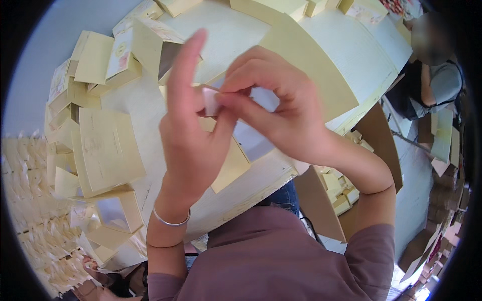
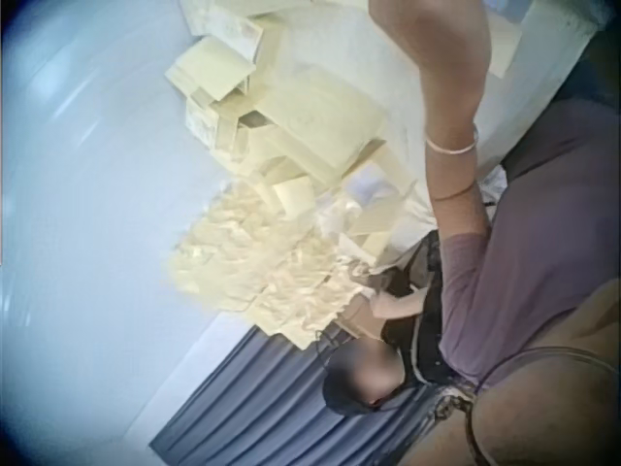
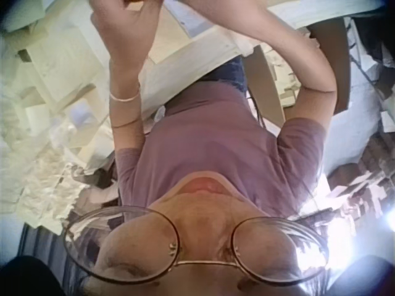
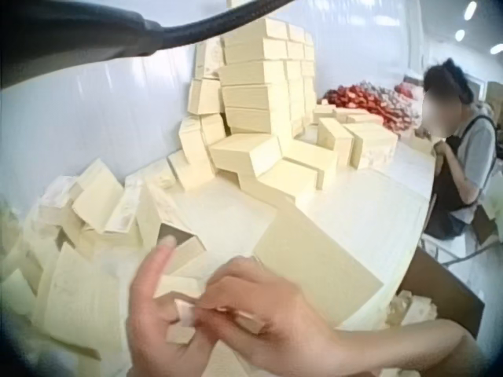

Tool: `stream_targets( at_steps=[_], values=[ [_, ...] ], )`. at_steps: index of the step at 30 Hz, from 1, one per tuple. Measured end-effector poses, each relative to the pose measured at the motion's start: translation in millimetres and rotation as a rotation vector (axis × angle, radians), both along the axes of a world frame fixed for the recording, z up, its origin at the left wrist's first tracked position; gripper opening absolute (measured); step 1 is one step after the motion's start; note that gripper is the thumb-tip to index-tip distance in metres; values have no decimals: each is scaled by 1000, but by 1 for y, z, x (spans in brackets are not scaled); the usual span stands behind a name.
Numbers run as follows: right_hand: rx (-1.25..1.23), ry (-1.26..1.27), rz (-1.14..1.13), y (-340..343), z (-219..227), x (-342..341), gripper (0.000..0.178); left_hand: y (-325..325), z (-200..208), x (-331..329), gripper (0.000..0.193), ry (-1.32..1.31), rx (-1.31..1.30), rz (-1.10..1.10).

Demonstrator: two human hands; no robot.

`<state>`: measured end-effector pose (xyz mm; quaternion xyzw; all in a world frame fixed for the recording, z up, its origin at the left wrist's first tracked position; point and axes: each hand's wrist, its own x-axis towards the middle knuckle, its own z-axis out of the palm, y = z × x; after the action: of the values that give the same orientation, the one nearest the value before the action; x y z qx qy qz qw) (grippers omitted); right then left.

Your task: The person repeatedly picks up small beige boxes from a table, opens them, places a white ribbon inside each box, and then closes the boxes. The process is repeated continuously with multiple boxes.

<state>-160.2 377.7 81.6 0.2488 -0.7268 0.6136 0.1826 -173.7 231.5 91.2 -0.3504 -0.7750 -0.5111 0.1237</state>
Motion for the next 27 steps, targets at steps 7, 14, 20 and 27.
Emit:
stream_targets(
  at_steps=[7, 14, 20, 27],
  values=[
    [601, -103, -205, 6, -28, -25, 9, -32, -16, -4, 86, -127, -150, 304],
    [907, -150, 54, 1, -45, -35, 6, -37, -47, 6, 84, -668, 309, 191],
    [774, -119, 26, -13, -56, -46, 6, -36, -47, 7, 84, -668, 324, 193],
    [737, -196, 112, -18, -62, -60, 11, -36, -46, 7, 73, -638, 311, 184]
  ],
)
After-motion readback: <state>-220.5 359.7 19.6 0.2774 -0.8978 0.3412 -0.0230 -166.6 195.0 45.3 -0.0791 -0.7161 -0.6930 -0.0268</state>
